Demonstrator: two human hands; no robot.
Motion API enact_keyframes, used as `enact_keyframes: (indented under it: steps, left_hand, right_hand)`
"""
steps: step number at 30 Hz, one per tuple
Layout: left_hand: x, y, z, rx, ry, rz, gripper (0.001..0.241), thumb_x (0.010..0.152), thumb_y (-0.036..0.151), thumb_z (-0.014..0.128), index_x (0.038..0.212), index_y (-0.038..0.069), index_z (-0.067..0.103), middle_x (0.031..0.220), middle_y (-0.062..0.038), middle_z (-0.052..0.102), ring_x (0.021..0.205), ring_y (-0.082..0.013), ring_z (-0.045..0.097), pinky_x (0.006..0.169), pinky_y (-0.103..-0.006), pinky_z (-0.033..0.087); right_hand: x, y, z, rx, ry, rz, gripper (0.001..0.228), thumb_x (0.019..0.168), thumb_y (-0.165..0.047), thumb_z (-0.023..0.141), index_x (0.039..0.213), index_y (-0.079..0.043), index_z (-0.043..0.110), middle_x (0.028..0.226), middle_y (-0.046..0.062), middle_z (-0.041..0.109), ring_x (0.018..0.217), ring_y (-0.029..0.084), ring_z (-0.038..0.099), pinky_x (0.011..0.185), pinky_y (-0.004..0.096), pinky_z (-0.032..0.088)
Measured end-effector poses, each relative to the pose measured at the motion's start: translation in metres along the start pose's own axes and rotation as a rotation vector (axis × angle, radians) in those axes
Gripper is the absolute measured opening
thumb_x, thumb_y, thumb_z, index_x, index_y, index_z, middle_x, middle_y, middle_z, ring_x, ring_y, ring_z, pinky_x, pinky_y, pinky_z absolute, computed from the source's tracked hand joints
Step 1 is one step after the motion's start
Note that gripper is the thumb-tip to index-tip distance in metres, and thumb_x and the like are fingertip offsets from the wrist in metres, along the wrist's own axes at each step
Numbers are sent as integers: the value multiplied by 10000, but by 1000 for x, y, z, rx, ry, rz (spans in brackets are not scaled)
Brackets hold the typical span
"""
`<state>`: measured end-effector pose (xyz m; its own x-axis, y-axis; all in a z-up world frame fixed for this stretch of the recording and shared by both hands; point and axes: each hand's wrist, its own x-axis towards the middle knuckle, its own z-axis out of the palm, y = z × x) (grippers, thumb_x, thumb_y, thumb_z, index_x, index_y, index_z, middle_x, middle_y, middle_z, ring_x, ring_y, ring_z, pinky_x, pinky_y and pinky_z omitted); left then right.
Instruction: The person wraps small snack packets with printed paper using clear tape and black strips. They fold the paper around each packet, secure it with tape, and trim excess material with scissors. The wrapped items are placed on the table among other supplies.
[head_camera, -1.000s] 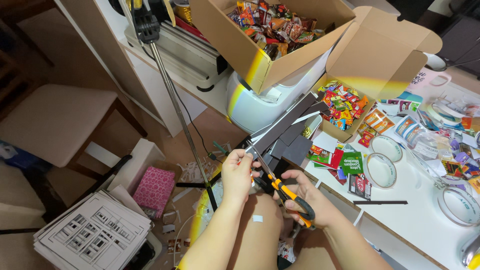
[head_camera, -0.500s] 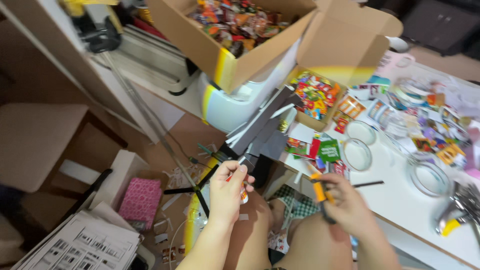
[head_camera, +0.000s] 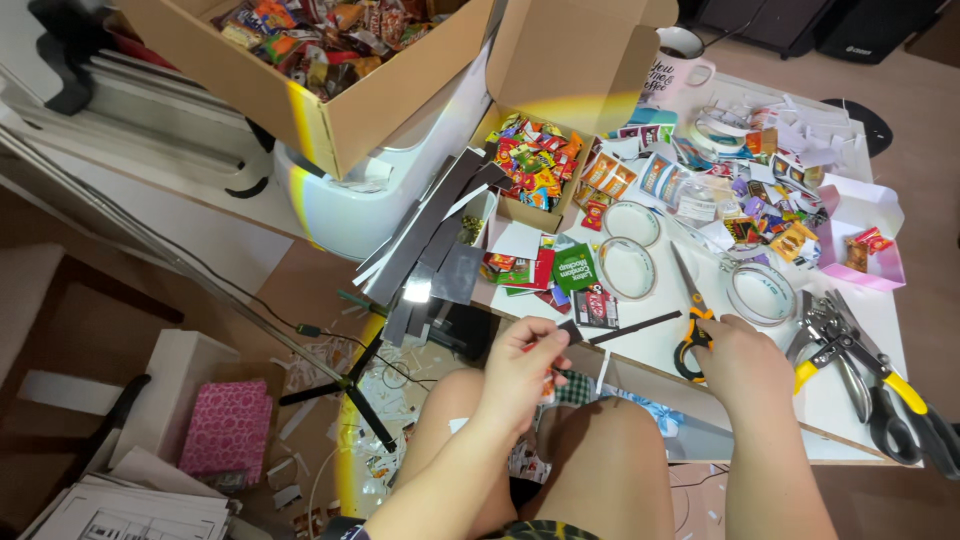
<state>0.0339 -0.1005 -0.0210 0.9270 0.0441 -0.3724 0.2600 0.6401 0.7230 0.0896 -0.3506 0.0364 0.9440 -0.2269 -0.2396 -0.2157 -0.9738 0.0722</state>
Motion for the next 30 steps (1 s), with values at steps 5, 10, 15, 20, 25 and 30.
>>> enact_keyframes:
  steps: [5, 10, 15, 20, 25, 30]
  left_hand:
    - [3, -24, 25, -49, -55, -27, 88, 928, 57, 742, 963, 74, 664, 738, -79, 578, 617, -156, 603, 432, -234, 470]
    - [-7, -36, 36, -37, -137, -6, 71, 954, 49, 709, 932, 52, 642, 711, -66, 533, 608, -149, 567, 458, -237, 463]
    - [-12, -21, 15, 124, -180, 15, 60, 933, 107, 734, 926, 51, 716, 714, -70, 610, 523, -131, 528, 407, -253, 464]
    - [-14, -9, 4, 179, -215, -43, 56, 952, 90, 727, 923, 43, 732, 654, -38, 556, 548, -107, 485, 437, -240, 455]
    - [-16, -15, -7, 18, -296, -67, 66, 982, 82, 676, 984, 16, 681, 690, -111, 593, 549, -136, 523, 496, -214, 465]
    - [-21, -17, -6, 72, -281, 14, 93, 1010, 118, 650, 968, 35, 659, 731, -140, 631, 535, -152, 535, 427, -230, 407]
  right_hand:
    - [-18, 1, 17, 535, 151, -152, 247, 951, -235, 597, 1121, -219, 774, 983, -3, 726, 961, 162, 636, 828, 311, 518]
    - [-49, -33, 54, 1444, 64, -475, 304, 833, 14, 777, 1136, 11, 748, 927, 114, 788, 837, 136, 719, 841, 283, 634]
    - [-51, -37, 43, 1361, 27, -346, 195, 846, 39, 716, 1010, -1, 814, 835, 109, 791, 744, 147, 697, 741, 284, 588]
    - [-47, -39, 53, 1409, -17, -463, 197, 848, 32, 738, 1031, 15, 807, 869, 105, 779, 719, 155, 672, 693, 269, 572]
    - [-56, -57, 53, 1479, 47, -444, 133, 812, 33, 802, 929, -4, 751, 847, 81, 737, 733, 130, 625, 673, 259, 529]
    - [-56, -65, 67, 1478, -48, -481, 199, 862, -47, 751, 1035, 40, 797, 719, 161, 758, 625, 213, 707, 635, 314, 615]
